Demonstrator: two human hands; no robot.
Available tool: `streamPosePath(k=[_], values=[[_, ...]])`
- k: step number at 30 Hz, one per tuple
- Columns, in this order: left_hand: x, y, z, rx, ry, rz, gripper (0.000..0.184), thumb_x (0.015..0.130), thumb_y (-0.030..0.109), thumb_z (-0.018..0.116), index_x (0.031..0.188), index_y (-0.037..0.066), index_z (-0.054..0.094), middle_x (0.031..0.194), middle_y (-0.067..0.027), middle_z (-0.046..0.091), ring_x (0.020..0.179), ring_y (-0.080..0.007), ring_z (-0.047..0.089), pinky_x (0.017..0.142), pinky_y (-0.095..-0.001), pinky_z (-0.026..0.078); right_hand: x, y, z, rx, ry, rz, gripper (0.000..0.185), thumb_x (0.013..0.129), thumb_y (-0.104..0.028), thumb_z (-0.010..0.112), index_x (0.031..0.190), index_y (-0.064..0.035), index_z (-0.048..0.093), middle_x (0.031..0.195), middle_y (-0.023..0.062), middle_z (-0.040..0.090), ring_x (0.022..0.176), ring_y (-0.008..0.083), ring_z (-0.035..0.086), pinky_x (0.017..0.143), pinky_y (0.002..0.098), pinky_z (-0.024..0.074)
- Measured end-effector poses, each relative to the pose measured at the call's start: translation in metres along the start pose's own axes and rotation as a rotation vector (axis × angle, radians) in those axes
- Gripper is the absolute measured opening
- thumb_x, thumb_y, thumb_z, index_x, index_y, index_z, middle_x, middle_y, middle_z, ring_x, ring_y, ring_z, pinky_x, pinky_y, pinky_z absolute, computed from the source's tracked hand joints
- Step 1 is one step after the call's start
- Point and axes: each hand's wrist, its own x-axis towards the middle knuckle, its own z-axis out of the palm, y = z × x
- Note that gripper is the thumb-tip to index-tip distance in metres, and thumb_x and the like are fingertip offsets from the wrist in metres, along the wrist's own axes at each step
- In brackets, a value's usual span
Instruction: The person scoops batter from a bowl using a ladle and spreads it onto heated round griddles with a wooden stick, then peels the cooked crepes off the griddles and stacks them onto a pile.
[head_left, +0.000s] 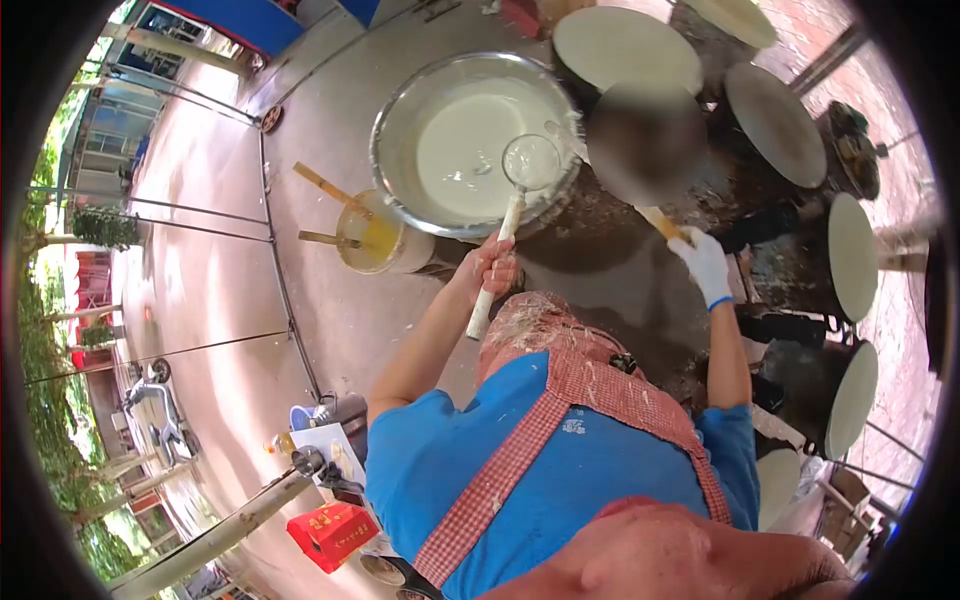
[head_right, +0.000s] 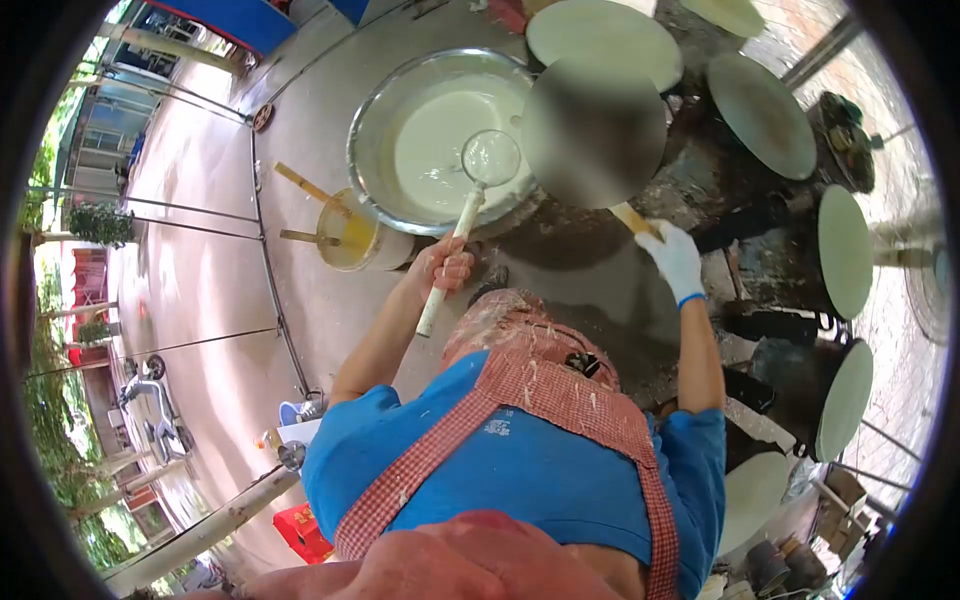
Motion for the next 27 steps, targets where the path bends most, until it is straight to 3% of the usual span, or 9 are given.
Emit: streamPosePath(k=[3, 5, 7, 9, 12, 14, 20, 23, 27], values=[[0.016, 0.077, -0.058, -0.016, -0.061, 0.030, 0.017, 0.085, 0.016, 0.050, 0.095, 0.019, 0.038, 0.050, 0.0022, 0.030, 0.036, -0.0056, 0.028, 0.026, -0.0177, 0.023, 0.065, -0.075, 0.024, -0.248, -0.079, -0.012, 0.040, 0.074, -0.040, 0.058, 0.102, -0.0102, 0.060, 0.087, 0.0171, 0.063, 0.086, 0.0321, 0.059, 0.073, 0.0398, 0.0446], [0.044, 0.122, -0.101, 0.337, 0.104, 0.302, 0.018, 0.085, 0.017, 0.051, 0.093, 0.018, 0.035, 0.049, 0.0009, 0.031, 0.035, -0.0087, 0.030, 0.026, -0.0234, 0.026, 0.108, -0.098, 0.065, -0.358, -0.060, -0.055, 0.034, 0.075, -0.039, 0.056, 0.095, -0.0112, 0.061, 0.084, 0.0156, 0.063, 0.082, 0.0315, 0.060, 0.071, 0.0411, 0.0452], [0.097, 0.168, -0.169, 0.237, 0.191, 0.294, 0.018, 0.085, 0.014, 0.049, 0.094, 0.015, 0.033, 0.051, -0.0025, 0.035, 0.034, -0.0129, 0.031, 0.028, -0.0296, 0.029, 0.137, -0.127, 0.110, -0.451, -0.089, -0.107, 0.028, 0.077, -0.036, 0.054, 0.088, -0.0109, 0.060, 0.080, 0.0125, 0.063, 0.076, 0.0313, 0.061, 0.068, 0.0425, 0.0458], [0.152, 0.209, -0.217, 0.034, 0.740, 0.462, 0.020, 0.084, 0.010, 0.046, 0.098, 0.013, 0.031, 0.054, -0.0044, 0.037, 0.034, -0.0144, 0.031, 0.030, -0.0320, 0.030, 0.158, -0.163, 0.183, -0.845, -0.219, -0.188, 0.025, 0.078, -0.033, 0.053, 0.082, -0.0101, 0.060, 0.073, 0.0113, 0.062, 0.069, 0.0315, 0.061, 0.064, 0.0438, 0.0463], [0.167, 0.215, -0.221, 0.199, 0.903, 0.534, 0.026, 0.084, 0.006, 0.043, 0.106, 0.012, 0.030, 0.056, -0.0069, 0.038, 0.035, -0.0150, 0.032, 0.029, -0.0321, 0.030, 0.172, -0.203, 0.176, -0.680, -0.251, -0.239, 0.027, 0.079, -0.035, 0.053, 0.080, -0.0090, 0.060, 0.071, 0.0122, 0.062, 0.065, 0.0300, 0.061, 0.059, 0.0420, 0.0470], [0.154, 0.221, -0.205, 0.266, 0.890, 0.506, 0.030, 0.084, 0.007, 0.043, 0.110, 0.012, 0.027, 0.055, -0.0061, 0.036, 0.035, -0.0147, 0.032, 0.030, -0.0302, 0.030, 0.181, -0.186, 0.183, -0.582, -0.133, -0.109, 0.030, 0.079, -0.039, 0.053, 0.079, -0.0093, 0.060, 0.073, 0.0120, 0.062, 0.065, 0.0300, 0.061, 0.058, 0.0401, 0.0476], [0.163, 0.219, -0.204, 0.462, 0.821, 0.482, 0.033, 0.085, 0.010, 0.045, 0.112, 0.015, 0.026, 0.053, -0.0036, 0.033, 0.036, -0.0126, 0.030, 0.029, -0.0273, 0.028, 0.172, -0.174, 0.215, -0.488, -0.237, -0.058, 0.033, 0.077, -0.041, 0.055, 0.078, -0.0077, 0.059, 0.073, 0.0143, 0.061, 0.067, 0.0311, 0.060, 0.061, 0.0409, 0.0470], [0.176, 0.231, -0.180, 0.323, 0.677, 0.382, 0.023, 0.086, 0.011, 0.046, 0.102, 0.013, 0.030, 0.057, -0.0034, 0.034, 0.037, -0.0110, 0.031, 0.028, -0.0238, 0.026, 0.162, -0.166, 0.227, -0.496, -0.241, 0.055, 0.035, 0.078, -0.041, 0.055, 0.081, -0.0070, 0.059, 0.073, 0.0140, 0.062, 0.069, 0.0319, 0.060, 0.063, 0.0417, 0.0464], [0.139, 0.229, -0.129, -0.207, 0.340, 0.114, 0.017, 0.085, 0.013, 0.050, 0.092, 0.018, 0.035, 0.054, -0.0008, 0.032, 0.038, -0.0075, 0.029, 0.028, -0.0198, 0.025, 0.121, -0.176, 0.193, -0.413, -0.164, 0.073, 0.033, 0.079, -0.040, 0.056, 0.087, -0.0085, 0.061, 0.076, 0.0152, 0.062, 0.072, 0.0325, 0.060, 0.064, 0.0409, 0.0467]])
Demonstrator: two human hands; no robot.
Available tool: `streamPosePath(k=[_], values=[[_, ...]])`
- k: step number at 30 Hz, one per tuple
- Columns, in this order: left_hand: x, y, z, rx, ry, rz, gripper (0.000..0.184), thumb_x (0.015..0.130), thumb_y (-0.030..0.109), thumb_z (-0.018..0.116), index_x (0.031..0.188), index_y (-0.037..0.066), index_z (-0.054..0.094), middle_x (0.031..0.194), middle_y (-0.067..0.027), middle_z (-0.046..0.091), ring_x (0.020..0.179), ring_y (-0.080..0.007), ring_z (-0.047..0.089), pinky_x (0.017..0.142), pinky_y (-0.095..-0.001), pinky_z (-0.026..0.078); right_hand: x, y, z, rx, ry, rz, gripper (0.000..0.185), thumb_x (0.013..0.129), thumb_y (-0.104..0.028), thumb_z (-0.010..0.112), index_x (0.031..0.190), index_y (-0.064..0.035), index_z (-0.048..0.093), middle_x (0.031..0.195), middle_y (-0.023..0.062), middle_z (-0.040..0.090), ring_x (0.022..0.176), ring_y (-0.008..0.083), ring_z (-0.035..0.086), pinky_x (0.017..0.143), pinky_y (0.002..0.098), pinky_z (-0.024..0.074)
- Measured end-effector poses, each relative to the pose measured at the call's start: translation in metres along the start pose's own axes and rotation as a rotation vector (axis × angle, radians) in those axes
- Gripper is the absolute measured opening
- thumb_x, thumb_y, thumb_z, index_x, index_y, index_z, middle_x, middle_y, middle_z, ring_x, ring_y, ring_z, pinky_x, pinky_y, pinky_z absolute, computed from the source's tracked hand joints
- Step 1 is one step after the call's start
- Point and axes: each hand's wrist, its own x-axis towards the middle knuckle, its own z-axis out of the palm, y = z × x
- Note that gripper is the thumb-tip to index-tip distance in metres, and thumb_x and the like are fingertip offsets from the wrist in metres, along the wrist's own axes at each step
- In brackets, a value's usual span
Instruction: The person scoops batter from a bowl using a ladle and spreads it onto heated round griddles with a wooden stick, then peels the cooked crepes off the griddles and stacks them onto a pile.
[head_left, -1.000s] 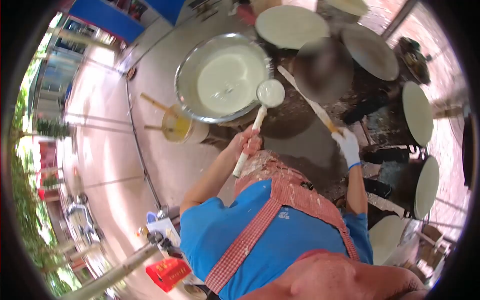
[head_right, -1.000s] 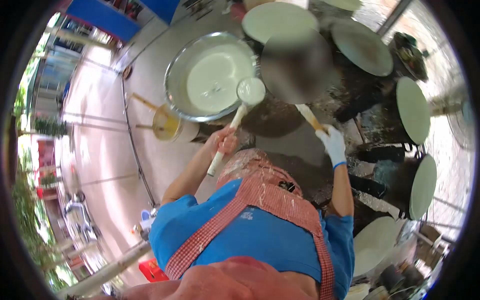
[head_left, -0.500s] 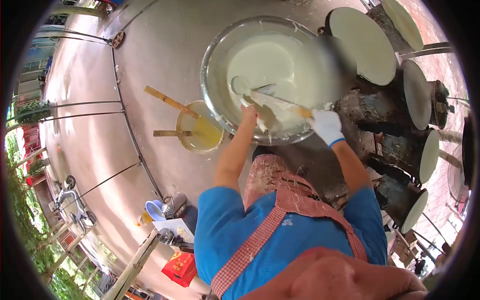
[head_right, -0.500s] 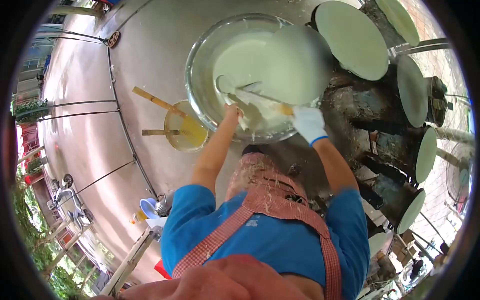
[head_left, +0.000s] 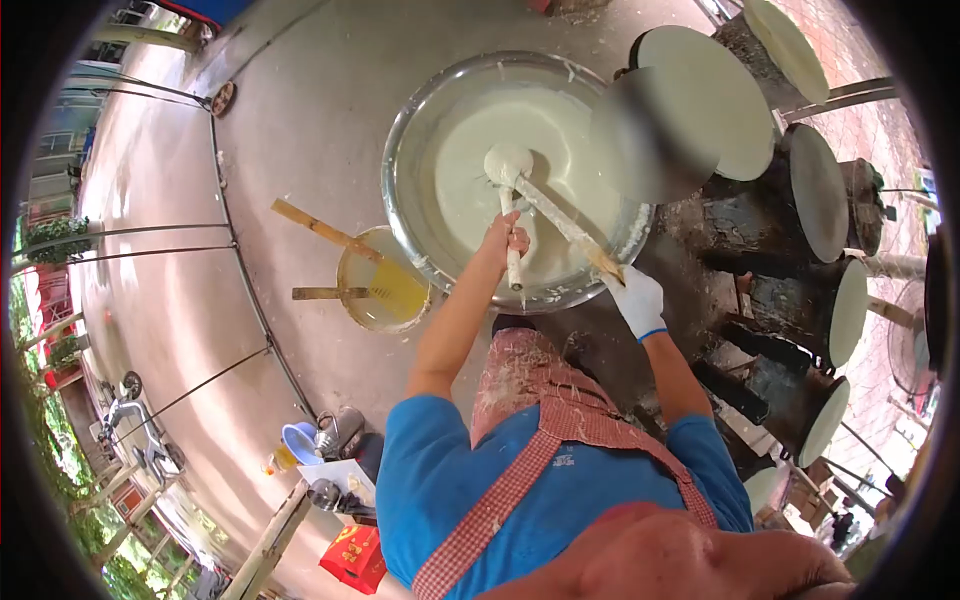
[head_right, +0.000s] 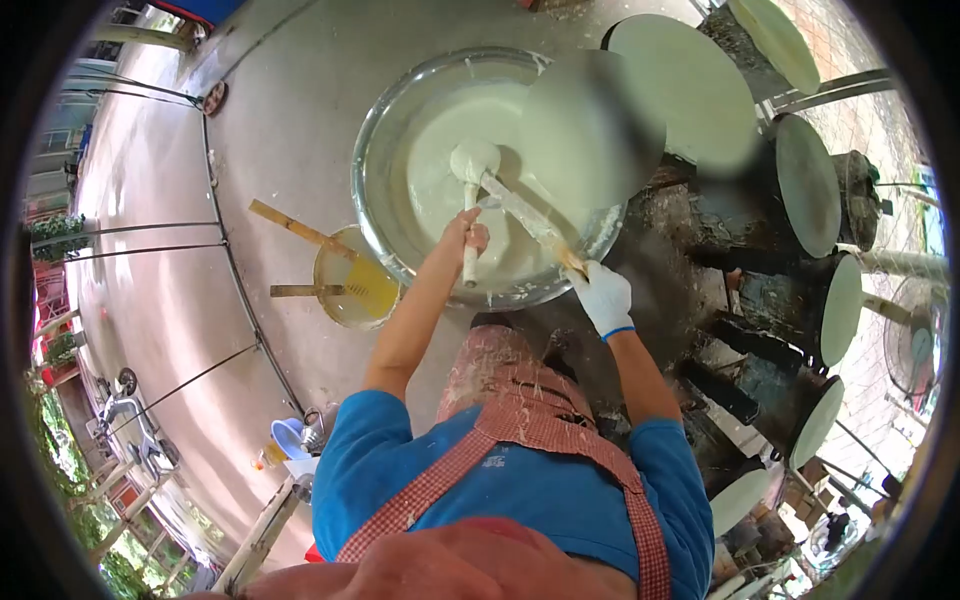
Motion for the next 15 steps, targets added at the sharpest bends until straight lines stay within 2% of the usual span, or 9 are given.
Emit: streamPosePath(k=[2, 4, 6, 8, 10, 11, 13, 14, 15], values=[[-0.048, 0.006, 0.034, -0.073, -0.155, -0.043, 0.017, 0.085, 0.014, 0.052, 0.088, 0.019, 0.036, 0.053, 0.0001, 0.031, 0.038, -0.0064, 0.028, 0.028, -0.0183, 0.024, -0.017, 0.004, -0.025, 0.049, 0.098, -0.028, 0.034, 0.079, -0.041, 0.056, 0.089, -0.0090, 0.061, 0.077, 0.0149, 0.063, 0.072, 0.0319, 0.060, 0.064, 0.0404, 0.0469], [-0.111, 0.008, 0.077, 0.027, -0.320, -0.051, 0.018, 0.084, 0.017, 0.055, 0.087, 0.021, 0.037, 0.052, 0.0013, 0.030, 0.036, -0.0054, 0.027, 0.027, -0.0163, 0.022, -0.026, 0.010, -0.049, 0.194, 0.377, -0.171, 0.034, 0.078, -0.040, 0.058, 0.089, -0.0087, 0.061, 0.081, 0.0129, 0.063, 0.068, 0.0305, 0.061, 0.061, 0.0397, 0.0474], [-0.190, 0.001, 0.130, 0.248, -0.343, 0.177, 0.018, 0.084, 0.018, 0.056, 0.089, 0.020, 0.038, 0.053, 0.0013, 0.032, 0.035, -0.0043, 0.026, 0.026, -0.0152, 0.021, -0.024, 0.013, -0.086, 0.210, 0.583, -0.263, 0.035, 0.078, -0.038, 0.059, 0.093, -0.0075, 0.061, 0.080, 0.0134, 0.064, 0.066, 0.0314, 0.061, 0.059, 0.0408, 0.0473], [-0.256, 0.003, 0.170, 0.379, -0.352, 0.324, 0.018, 0.088, 0.022, 0.049, 0.105, 0.019, 0.046, 0.053, 0.0021, 0.031, 0.036, -0.0038, 0.026, 0.025, -0.0151, 0.022, -0.024, 0.003, -0.144, 0.214, 0.816, -0.396, 0.034, 0.077, -0.038, 0.060, 0.093, -0.0072, 0.061, 0.076, 0.0141, 0.063, 0.064, 0.0307, 0.060, 0.057, 0.0406, 0.0467], [-0.308, 0.018, 0.198, 0.447, -0.537, 0.340, 0.027, 0.088, 0.023, 0.050, 0.114, 0.021, 0.044, 0.053, 0.0026, 0.031, 0.036, -0.0034, 0.027, 0.025, -0.0149, 0.021, -0.022, -0.003, -0.200, 0.061, 1.095, -0.451, 0.032, 0.075, -0.035, 0.064, 0.089, -0.0069, 0.062, 0.073, 0.0118, 0.062, 0.064, 0.0298, 0.059, 0.056, 0.0392, 0.0465], [-0.334, 0.020, 0.211, 0.482, -0.562, 0.362, 0.027, 0.088, 0.023, 0.050, 0.114, 0.021, 0.044, 0.053, 0.0026, 0.031, 0.036, -0.0034, 0.027, 0.025, -0.0149, 0.021, -0.018, -0.006, -0.230, 0.103, 1.203, -0.596, 0.031, 0.074, -0.035, 0.065, 0.088, -0.0076, 0.062, 0.073, 0.0115, 0.062, 0.065, 0.0294, 0.059, 0.056, 0.0390, 0.0463], [-0.378, 0.027, 0.235, 0.770, -0.633, 0.705, 0.029, 0.085, 0.020, 0.054, 0.110, 0.024, 0.040, 0.055, 0.0031, 0.031, 0.039, -0.0035, 0.025, 0.029, -0.0165, 0.018, -0.030, -0.020, -0.280, 0.210, 1.133, -0.532, 0.029, 0.075, -0.028, 0.066, 0.092, -0.0051, 0.062, 0.080, 0.0123, 0.063, 0.071, 0.0276, 0.060, 0.062, 0.0363, 0.0466], [-0.388, 0.032, 0.241, 0.797, -0.652, 0.724, 0.029, 0.085, 0.020, 0.054, 0.110, 0.024, 0.040, 0.055, 0.0031, 0.031, 0.039, -0.0035, 0.025, 0.029, -0.0165, 0.018, -0.037, -0.028, -0.296, 0.269, 1.054, -0.445, 0.030, 0.075, -0.024, 0.067, 0.096, -0.0028, 0.062, 0.086, 0.0120, 0.064, 0.075, 0.0253, 0.062, 0.068, 0.0339, 0.0472], [-0.394, 0.038, 0.246, 0.877, -0.589, 0.898, 0.031, 0.086, 0.022, 0.053, 0.113, 0.023, 0.038, 0.053, 0.0035, 0.030, 0.038, -0.0038, 0.026, 0.029, -0.0172, 0.018, -0.040, -0.037, -0.301, 0.276, 1.087, -0.443, 0.030, 0.075, -0.024, 0.067, 0.096, -0.0028, 0.062, 0.086, 0.0120, 0.064, 0.075, 0.0253, 0.062, 0.068, 0.0339, 0.0472]])
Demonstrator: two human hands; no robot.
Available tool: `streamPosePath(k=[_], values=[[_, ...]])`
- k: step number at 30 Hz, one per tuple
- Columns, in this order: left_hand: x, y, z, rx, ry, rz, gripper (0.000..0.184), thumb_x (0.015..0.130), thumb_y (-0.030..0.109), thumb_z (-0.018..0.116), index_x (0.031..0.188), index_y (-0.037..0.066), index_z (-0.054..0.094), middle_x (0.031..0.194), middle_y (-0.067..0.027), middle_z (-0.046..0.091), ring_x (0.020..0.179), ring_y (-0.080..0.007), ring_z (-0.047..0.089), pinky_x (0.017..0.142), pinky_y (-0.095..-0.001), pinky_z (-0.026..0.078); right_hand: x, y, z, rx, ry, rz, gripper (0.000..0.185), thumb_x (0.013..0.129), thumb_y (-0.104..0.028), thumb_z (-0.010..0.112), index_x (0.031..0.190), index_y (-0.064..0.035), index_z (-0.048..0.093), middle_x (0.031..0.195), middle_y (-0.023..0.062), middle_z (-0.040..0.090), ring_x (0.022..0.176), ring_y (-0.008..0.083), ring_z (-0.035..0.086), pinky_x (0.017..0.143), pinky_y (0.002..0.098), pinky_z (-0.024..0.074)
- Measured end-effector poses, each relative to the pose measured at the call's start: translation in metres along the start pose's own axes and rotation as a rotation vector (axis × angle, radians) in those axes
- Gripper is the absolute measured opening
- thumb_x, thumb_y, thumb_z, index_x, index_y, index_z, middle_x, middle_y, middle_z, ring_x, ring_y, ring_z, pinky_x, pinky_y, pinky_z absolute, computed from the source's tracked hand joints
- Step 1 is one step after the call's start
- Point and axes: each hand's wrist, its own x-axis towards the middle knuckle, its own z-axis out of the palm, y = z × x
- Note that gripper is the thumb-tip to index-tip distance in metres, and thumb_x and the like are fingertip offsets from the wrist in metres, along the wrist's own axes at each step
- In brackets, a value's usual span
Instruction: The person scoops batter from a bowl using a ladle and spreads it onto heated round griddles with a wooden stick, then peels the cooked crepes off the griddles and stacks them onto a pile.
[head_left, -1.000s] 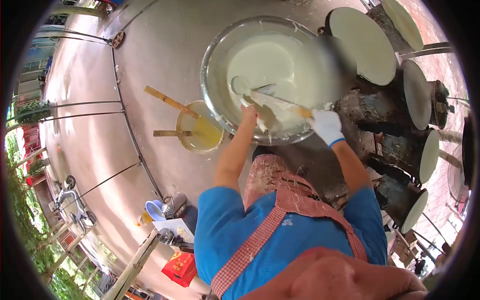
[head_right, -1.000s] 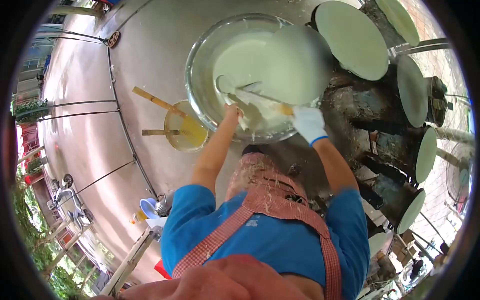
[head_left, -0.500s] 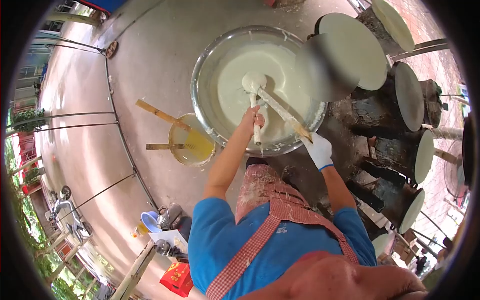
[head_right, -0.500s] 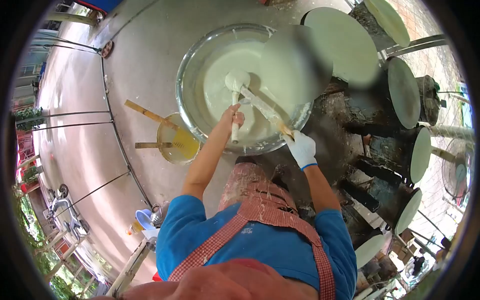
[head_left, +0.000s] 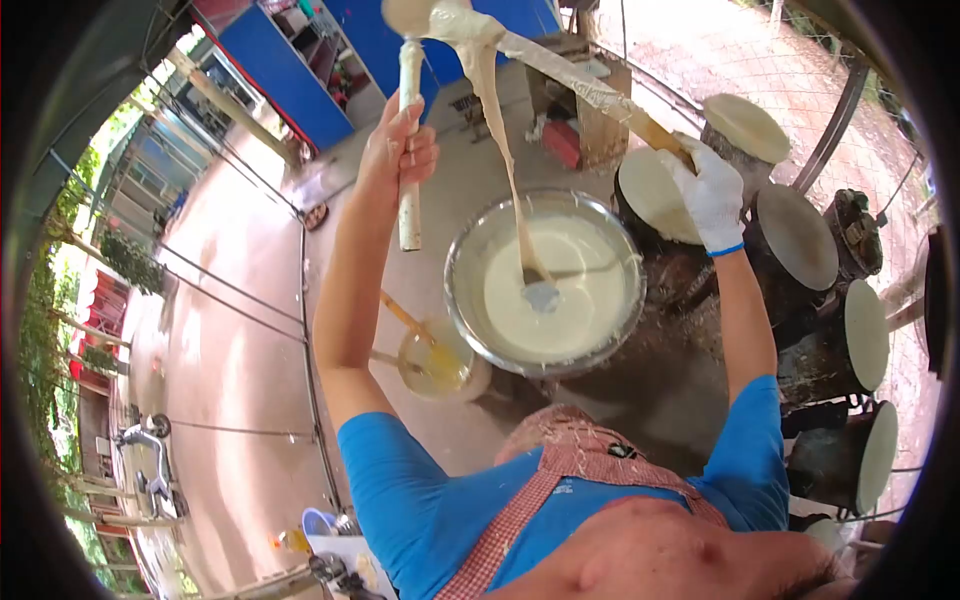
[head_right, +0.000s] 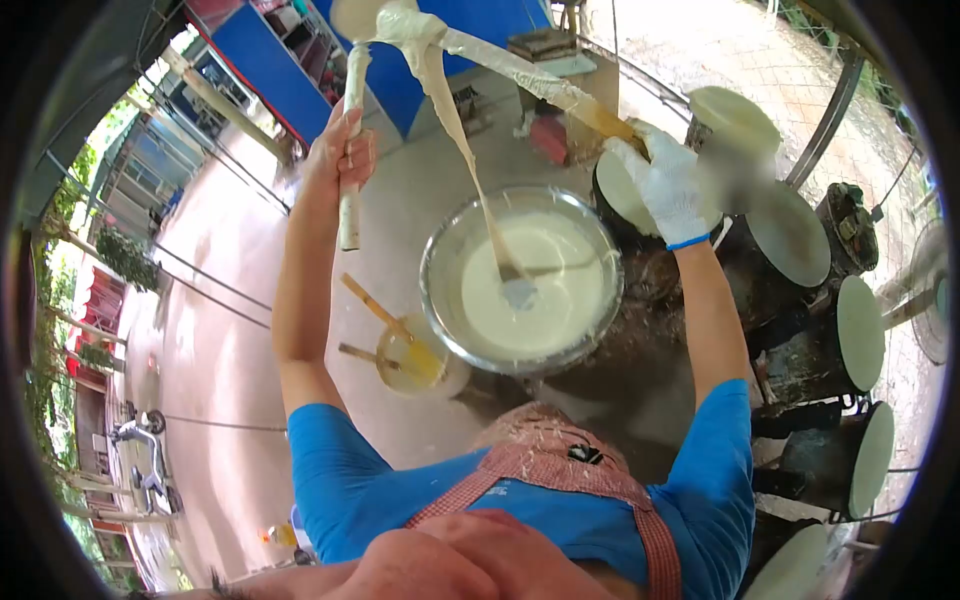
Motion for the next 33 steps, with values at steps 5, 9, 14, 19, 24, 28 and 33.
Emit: streamPosePath(k=[5, 9, 14, 19, 24, 28, 33], values=[[0.007, -0.072, -0.063, 0.183, 0.132, 0.001, 0.034, 0.087, 0.026, 0.052, 0.117, 0.021, 0.035, 0.049, 0.0020, 0.034, 0.033, -0.0068, 0.030, 0.028, -0.0202, 0.019, -0.060, 0.008, 0.046, 0.340, -0.117, 0.170, 0.032, 0.073, -0.026, 0.068, 0.097, -0.0042, 0.062, 0.077, 0.0136, 0.063, 0.069, 0.0194, 0.060, 0.063, 0.0307, 0.0456], [-0.036, -0.199, -0.098, -0.471, 0.128, -0.638, 0.017, 0.085, 0.020, 0.054, 0.099, 0.016, 0.045, 0.050, 0.0007, 0.036, 0.034, -0.0073, 0.032, 0.026, -0.0194, 0.025, -0.195, 0.039, 0.103, 0.390, -0.424, 0.514, 0.036, 0.073, -0.033, 0.066, 0.092, -0.0028, 0.063, 0.079, 0.0131, 0.064, 0.072, 0.0194, 0.061, 0.067, 0.0311, 0.0461], [-0.043, -0.255, -0.105, -0.821, 0.308, -0.972, 0.020, 0.085, 0.023, 0.055, 0.088, 0.005, 0.047, 0.054, 0.0001, 0.039, 0.035, -0.0066, 0.033, 0.026, -0.0185, 0.028, -0.262, 0.029, 0.059, 0.130, -0.801, 0.785, 0.044, 0.072, -0.042, 0.063, 0.092, -0.0032, 0.063, 0.080, 0.0147, 0.064, 0.075, 0.0241, 0.063, 0.066, 0.0322, 0.0464], [-0.031, -0.244, -0.112, -0.622, -0.183, -0.846, 0.039, 0.088, 0.028, 0.051, 0.124, 0.034, 0.039, 0.057, -0.0016, 0.041, 0.038, -0.0073, 0.034, 0.029, -0.0180, 0.028, -0.267, 0.019, 0.026, 0.164, -0.323, 0.629, 0.036, 0.071, -0.031, 0.069, 0.094, -0.0043, 0.063, 0.078, 0.0136, 0.064, 0.066, 0.0197, 0.063, 0.059, 0.0297, 0.0464], [0.007, -0.226, -0.027, -0.349, 0.080, -0.941, 0.026, 0.087, 0.022, 0.051, 0.113, 0.023, 0.046, 0.055, 0.0002, 0.038, 0.040, -0.0070, 0.036, 0.030, -0.0184, 0.029, -0.268, -0.026, 0.017, 0.274, -0.520, 1.360, 0.037, 0.074, -0.035, 0.064, 0.094, -0.0041, 0.063, 0.080, 0.0153, 0.064, 0.069, 0.0234, 0.063, 0.060, 0.0312, 0.0463], [0.010, -0.213, 0.009, -0.657, -0.164, -1.340, 0.015, 0.089, 0.021, 0.048, 0.102, 0.016, 0.051, 0.052, 0.0022, 0.034, 0.039, -0.0078, 0.034, 0.030, -0.0178, 0.028, -0.325, -0.052, -0.035, 0.042, -0.348, 1.182, 0.035, 0.074, -0.032, 0.064, 0.094, -0.0040, 0.063, 0.081, 0.0160, 0.063, 0.070, 0.0294, 0.061, 0.061, 0.0312, 0.0460], [-0.016, -0.242, 0.090, -0.354, -0.708, -1.093, 0.026, 0.091, 0.026, 0.044, 0.117, 0.029, 0.047, 0.054, 0.0014, 0.031, 0.038, -0.0064, 0.030, 0.029, -0.0172, 0.025, -0.348, -0.091, -0.114, -0.053, 0.088, 1.247, 0.028, 0.074, -0.023, 0.066, 0.094, -0.0033, 0.063, 0.084, 0.0114, 0.064, 0.075, 0.0189, 0.063, 0.068, 0.0257, 0.0468]])
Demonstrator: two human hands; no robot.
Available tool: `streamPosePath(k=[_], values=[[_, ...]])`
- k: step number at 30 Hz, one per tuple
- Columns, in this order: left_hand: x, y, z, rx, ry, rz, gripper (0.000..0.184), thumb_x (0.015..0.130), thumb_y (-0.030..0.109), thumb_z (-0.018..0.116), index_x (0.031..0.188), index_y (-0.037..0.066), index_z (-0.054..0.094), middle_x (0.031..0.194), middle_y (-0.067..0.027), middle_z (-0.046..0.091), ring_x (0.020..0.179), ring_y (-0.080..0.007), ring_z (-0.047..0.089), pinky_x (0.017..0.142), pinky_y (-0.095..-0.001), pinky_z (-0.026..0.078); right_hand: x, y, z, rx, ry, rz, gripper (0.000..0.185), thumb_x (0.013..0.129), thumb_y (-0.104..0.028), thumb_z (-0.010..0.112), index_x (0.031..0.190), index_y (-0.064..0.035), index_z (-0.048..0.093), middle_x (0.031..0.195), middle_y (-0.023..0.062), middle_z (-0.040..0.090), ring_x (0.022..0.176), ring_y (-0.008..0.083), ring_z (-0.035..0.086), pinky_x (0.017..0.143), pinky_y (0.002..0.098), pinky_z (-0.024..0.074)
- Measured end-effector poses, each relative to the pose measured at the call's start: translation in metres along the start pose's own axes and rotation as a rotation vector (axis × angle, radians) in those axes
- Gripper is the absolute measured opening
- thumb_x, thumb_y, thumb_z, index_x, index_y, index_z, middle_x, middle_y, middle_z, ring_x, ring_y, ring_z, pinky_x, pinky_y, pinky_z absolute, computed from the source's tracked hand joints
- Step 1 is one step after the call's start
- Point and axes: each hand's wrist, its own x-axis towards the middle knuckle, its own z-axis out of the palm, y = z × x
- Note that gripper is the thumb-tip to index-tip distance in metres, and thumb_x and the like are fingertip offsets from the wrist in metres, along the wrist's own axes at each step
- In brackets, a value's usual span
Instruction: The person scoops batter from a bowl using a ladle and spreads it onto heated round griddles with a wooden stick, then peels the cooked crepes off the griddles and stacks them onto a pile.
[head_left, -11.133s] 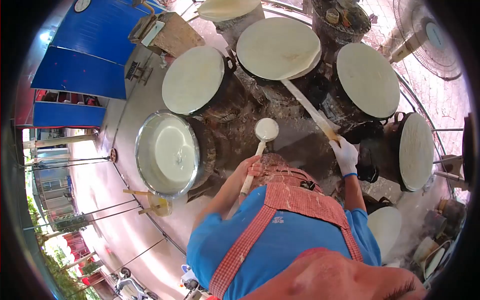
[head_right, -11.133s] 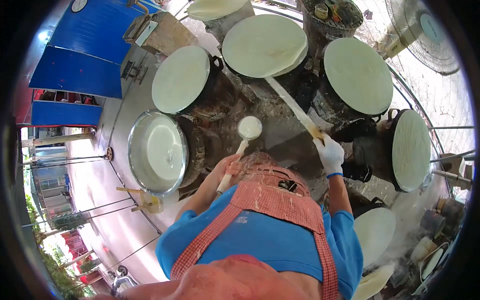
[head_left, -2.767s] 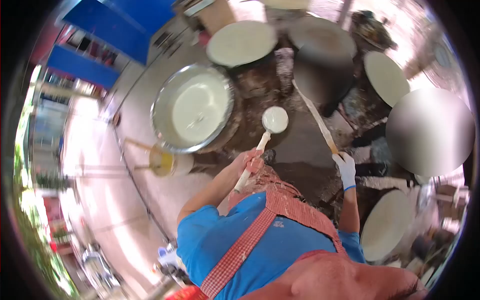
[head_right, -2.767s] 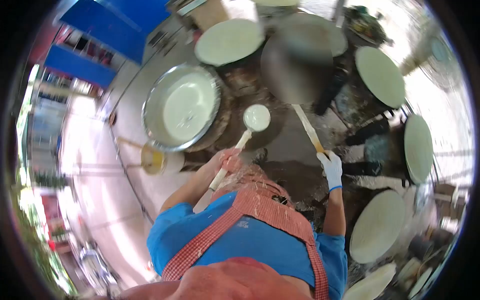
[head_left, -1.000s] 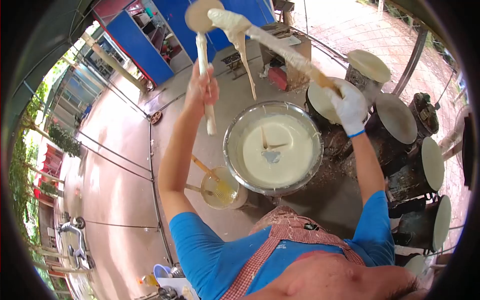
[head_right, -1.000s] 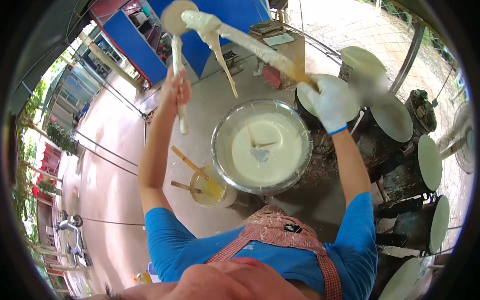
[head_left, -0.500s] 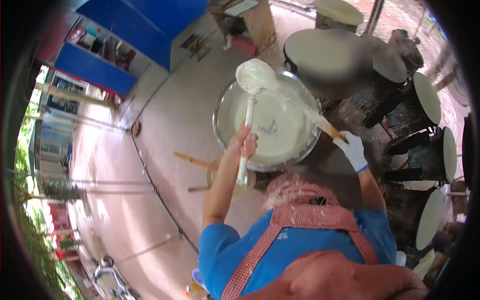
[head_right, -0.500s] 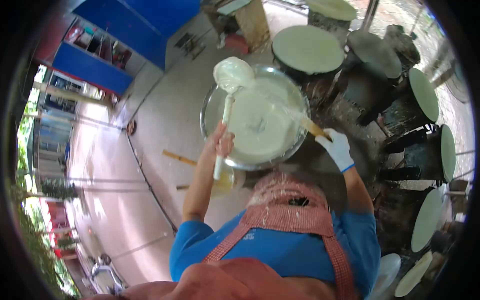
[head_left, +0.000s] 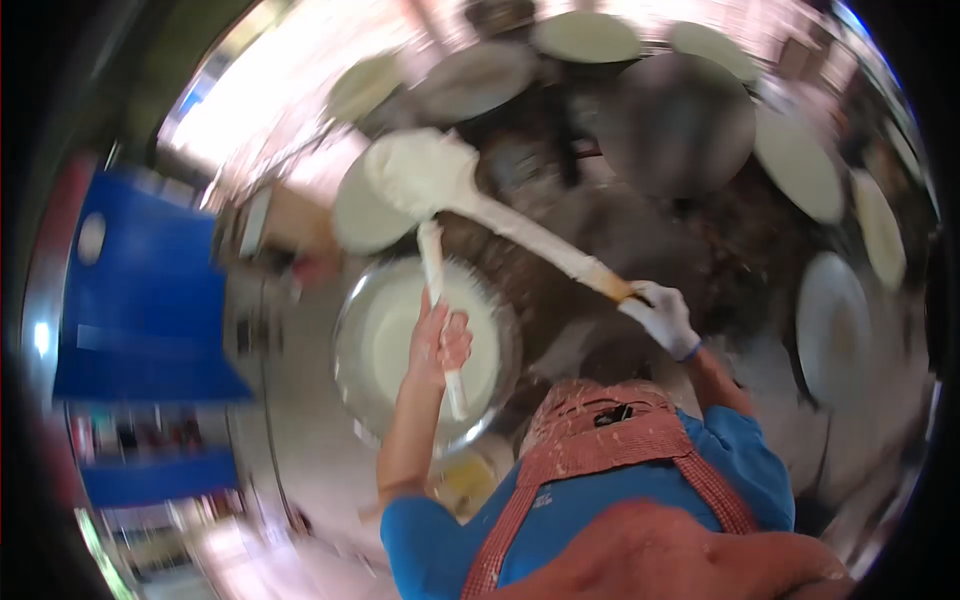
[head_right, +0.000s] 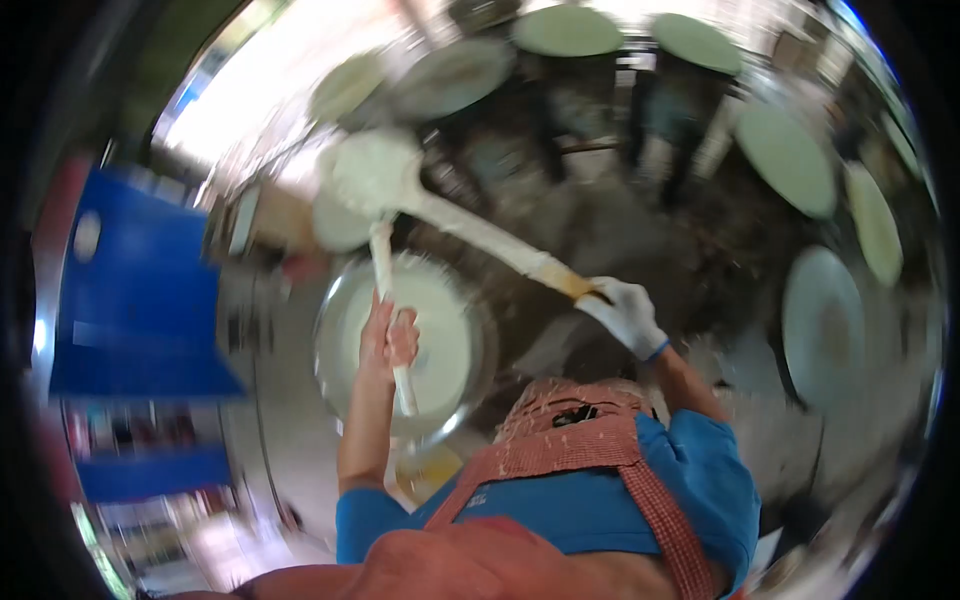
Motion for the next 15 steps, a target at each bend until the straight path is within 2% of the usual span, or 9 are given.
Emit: streamPosePath(k=[1, 2, 4, 5, 7, 8, 11, 13, 15], values=[[0.023, -0.007, 0.006, -0.019, -0.123, -0.117, 0.028, 0.091, 0.027, 0.044, 0.118, 0.031, 0.046, 0.054, 0.0011, 0.032, 0.038, -0.0063, 0.031, 0.030, -0.0172, 0.026, -0.009, 0.015, -0.008, 0.040, 0.084, -0.074, 0.029, 0.075, -0.026, 0.066, 0.096, -0.0063, 0.063, 0.082, 0.0112, 0.064, 0.073, 0.0190, 0.063, 0.067, 0.0269, 0.0469], [0.046, -0.014, 0.012, -0.023, -0.245, -0.235, 0.029, 0.091, 0.027, 0.044, 0.120, 0.033, 0.045, 0.055, 0.0008, 0.032, 0.039, -0.0062, 0.031, 0.030, -0.0172, 0.026, -0.022, 0.031, -0.013, 0.089, 0.069, 0.022, 0.030, 0.076, -0.030, 0.065, 0.098, -0.0094, 0.063, 0.080, 0.0115, 0.063, 0.071, 0.0198, 0.062, 0.064, 0.0286, 0.0465], [0.072, -0.034, 0.059, -0.326, -0.098, -0.531, 0.027, 0.092, 0.023, 0.042, 0.118, 0.018, 0.048, 0.056, -0.0002, 0.034, 0.039, -0.0079, 0.032, 0.031, -0.0185, 0.027, -0.062, 0.077, -0.016, 0.101, 0.186, 0.080, 0.032, 0.076, -0.029, 0.064, 0.097, -0.0055, 0.062, 0.079, 0.0142, 0.062, 0.067, 0.0219, 0.060, 0.061, 0.0301, 0.0452], [0.095, -0.057, 0.069, -0.294, -0.122, -0.639, 0.027, 0.092, 0.023, 0.042, 0.118, 0.018, 0.048, 0.056, -0.0002, 0.034, 0.039, -0.0079, 0.032, 0.031, -0.0185, 0.027, -0.099, 0.095, -0.026, 0.013, 0.215, 0.164, 0.032, 0.076, -0.031, 0.063, 0.097, -0.0057, 0.062, 0.077, 0.0143, 0.061, 0.066, 0.0224, 0.060, 0.061, 0.0307, 0.0453], [0.159, -0.106, 0.084, -0.466, 0.045, -0.877, 0.025, 0.092, 0.019, 0.039, 0.105, 0.000, 0.048, 0.056, -0.0003, 0.034, 0.039, -0.0077, 0.031, 0.032, -0.0194, 0.028, -0.148, 0.140, -0.046, -0.134, 0.241, 0.309, 0.034, 0.079, -0.040, 0.056, 0.095, -0.0099, 0.062, 0.075, 0.0150, 0.060, 0.067, 0.0277, 0.060, 0.061, 0.0342, 0.0457], [0.174, -0.143, 0.091, -0.487, -0.070, -0.975, 0.022, 0.092, 0.014, 0.039, 0.091, -0.007, 0.045, 0.056, 0.0000, 0.034, 0.039, -0.0068, 0.031, 0.034, -0.0204, 0.030, -0.186, 0.147, -0.052, -0.084, 0.327, 0.400, 0.034, 0.079, -0.040, 0.057, 0.094, -0.0100, 0.063, 0.075, 0.0148, 0.060, 0.067, 0.0278, 0.060, 0.061, 0.0342, 0.0459], [0.226, -0.247, 0.132, -0.423, -0.060, -1.234, 0.016, 0.092, 0.013, 0.041, 0.091, -0.002, 0.046, 0.056, 0.0008, 0.033, 0.040, -0.0048, 0.030, 0.034, -0.0195, 0.029, -0.285, 0.175, -0.057, 0.086, 0.639, 0.562, 0.032, 0.077, -0.038, 0.059, 0.090, -0.0092, 0.064, 0.077, 0.0133, 0.061, 0.065, 0.0259, 0.060, 0.060, 0.0338, 0.0467], [0.231, -0.316, 0.176, -0.314, -0.113, -1.391, 0.013, 0.091, 0.014, 0.042, 0.094, 0.002, 0.047, 0.056, 0.0014, 0.032, 0.040, -0.0042, 0.029, 0.033, -0.0190, 0.027, -0.352, 0.182, -0.064, -0.091, 0.825, 0.701, 0.031, 0.077, -0.036, 0.060, 0.090, -0.0083, 0.064, 0.077, 0.0127, 0.062, 0.065, 0.0241, 0.061, 0.060, 0.0325, 0.0470], [0.238, -0.368, 0.225, -0.196, -0.179, -1.542, 0.010, 0.091, 0.014, 0.043, 0.099, 0.010, 0.046, 0.056, 0.0018, 0.030, 0.040, -0.0042, 0.028, 0.031, -0.0187, 0.026, -0.381, 0.160, -0.076, -0.346, 0.917, 1.068, 0.030, 0.078, -0.033, 0.059, 0.091, -0.0067, 0.064, 0.075, 0.0130, 0.063, 0.066, 0.0240, 0.062, 0.061, 0.0324, 0.0471]])
